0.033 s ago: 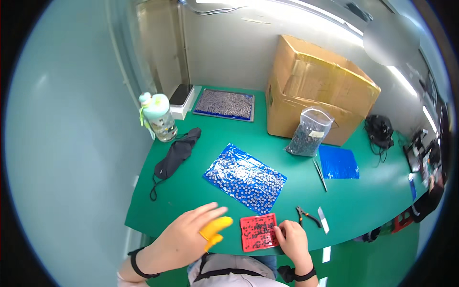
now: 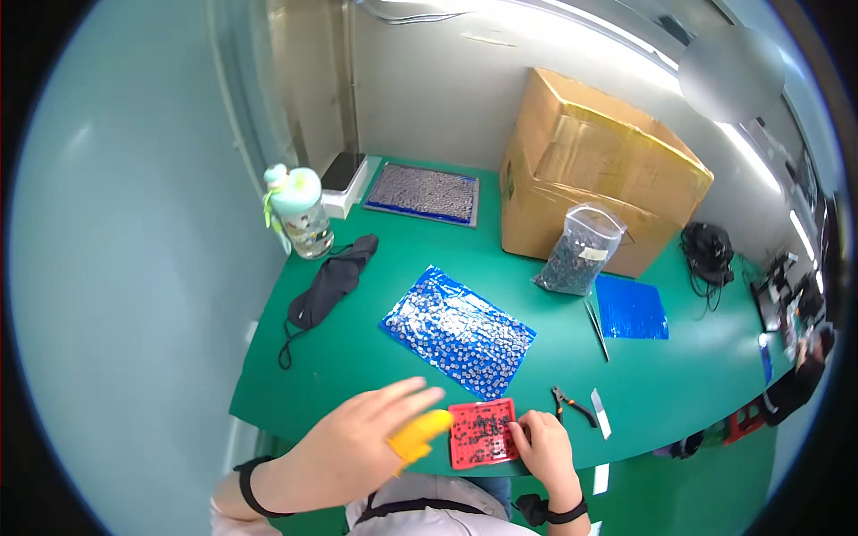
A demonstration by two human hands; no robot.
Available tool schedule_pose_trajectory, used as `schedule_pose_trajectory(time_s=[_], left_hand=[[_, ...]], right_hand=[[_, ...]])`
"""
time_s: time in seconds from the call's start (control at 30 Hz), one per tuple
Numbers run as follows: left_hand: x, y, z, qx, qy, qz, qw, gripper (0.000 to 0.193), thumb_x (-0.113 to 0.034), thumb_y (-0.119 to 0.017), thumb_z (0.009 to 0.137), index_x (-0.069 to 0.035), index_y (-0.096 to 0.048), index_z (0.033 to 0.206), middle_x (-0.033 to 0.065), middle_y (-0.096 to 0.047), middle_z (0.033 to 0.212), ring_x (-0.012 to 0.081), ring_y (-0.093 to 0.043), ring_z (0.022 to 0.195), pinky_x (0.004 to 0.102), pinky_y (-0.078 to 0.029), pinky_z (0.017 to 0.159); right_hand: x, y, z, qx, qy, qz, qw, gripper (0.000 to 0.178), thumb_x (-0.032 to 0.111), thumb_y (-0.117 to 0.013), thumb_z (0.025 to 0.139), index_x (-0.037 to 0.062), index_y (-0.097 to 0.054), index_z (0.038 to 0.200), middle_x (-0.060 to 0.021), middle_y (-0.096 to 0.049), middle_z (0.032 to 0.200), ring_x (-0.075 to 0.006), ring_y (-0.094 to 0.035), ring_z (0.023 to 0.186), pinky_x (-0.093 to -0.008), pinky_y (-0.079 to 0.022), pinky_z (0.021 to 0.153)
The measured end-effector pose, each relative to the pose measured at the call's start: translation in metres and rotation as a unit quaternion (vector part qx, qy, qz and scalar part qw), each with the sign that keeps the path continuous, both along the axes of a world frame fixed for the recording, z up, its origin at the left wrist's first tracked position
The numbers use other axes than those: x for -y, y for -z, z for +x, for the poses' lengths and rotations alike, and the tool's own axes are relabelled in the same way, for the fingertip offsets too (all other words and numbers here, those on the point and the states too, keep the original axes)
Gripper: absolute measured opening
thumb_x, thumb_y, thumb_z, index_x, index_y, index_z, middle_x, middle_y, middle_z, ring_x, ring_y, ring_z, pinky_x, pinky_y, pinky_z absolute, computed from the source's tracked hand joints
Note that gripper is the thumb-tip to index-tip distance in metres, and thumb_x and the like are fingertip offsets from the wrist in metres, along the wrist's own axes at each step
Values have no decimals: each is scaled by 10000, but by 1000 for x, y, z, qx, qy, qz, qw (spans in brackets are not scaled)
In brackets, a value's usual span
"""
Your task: The person uses pliers to pick up small black components from a red tray and places them onto a blue sheet. They then use their fingers to arrange the components on the sheet. The person repeats this process, picking up components and placing them on the sheet.
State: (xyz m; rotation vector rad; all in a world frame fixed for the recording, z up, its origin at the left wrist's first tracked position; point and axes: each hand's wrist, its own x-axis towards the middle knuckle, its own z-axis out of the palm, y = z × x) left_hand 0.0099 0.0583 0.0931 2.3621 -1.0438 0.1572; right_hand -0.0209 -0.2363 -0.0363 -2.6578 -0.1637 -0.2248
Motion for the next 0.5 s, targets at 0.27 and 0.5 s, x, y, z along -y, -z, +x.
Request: schedule_pose_trajectory(time_s=[0.27,0.5], left_hand=[[68,-100,-28,178,214,321,905,175,-145,-629,775,-4,-697,854,139,-677,909,228,-593,952,351,-445,850],[91,-95,-34,349,104,275,890,157,-103,-669,734,31,-663,817,111,-597,763,203,-566,801,283,-431,710]], right_hand=[[2,-1,6,-29,22,-7,999,156,137,-680,860,30,-590,791,-152,-615,720,-342,-602,723,-456,-489,672],[6,6,-3,-24,57,-12,998,168,185,-677,856,50,-597,793,-109,-637,712,-305,-629,721,-427,-518,682]])
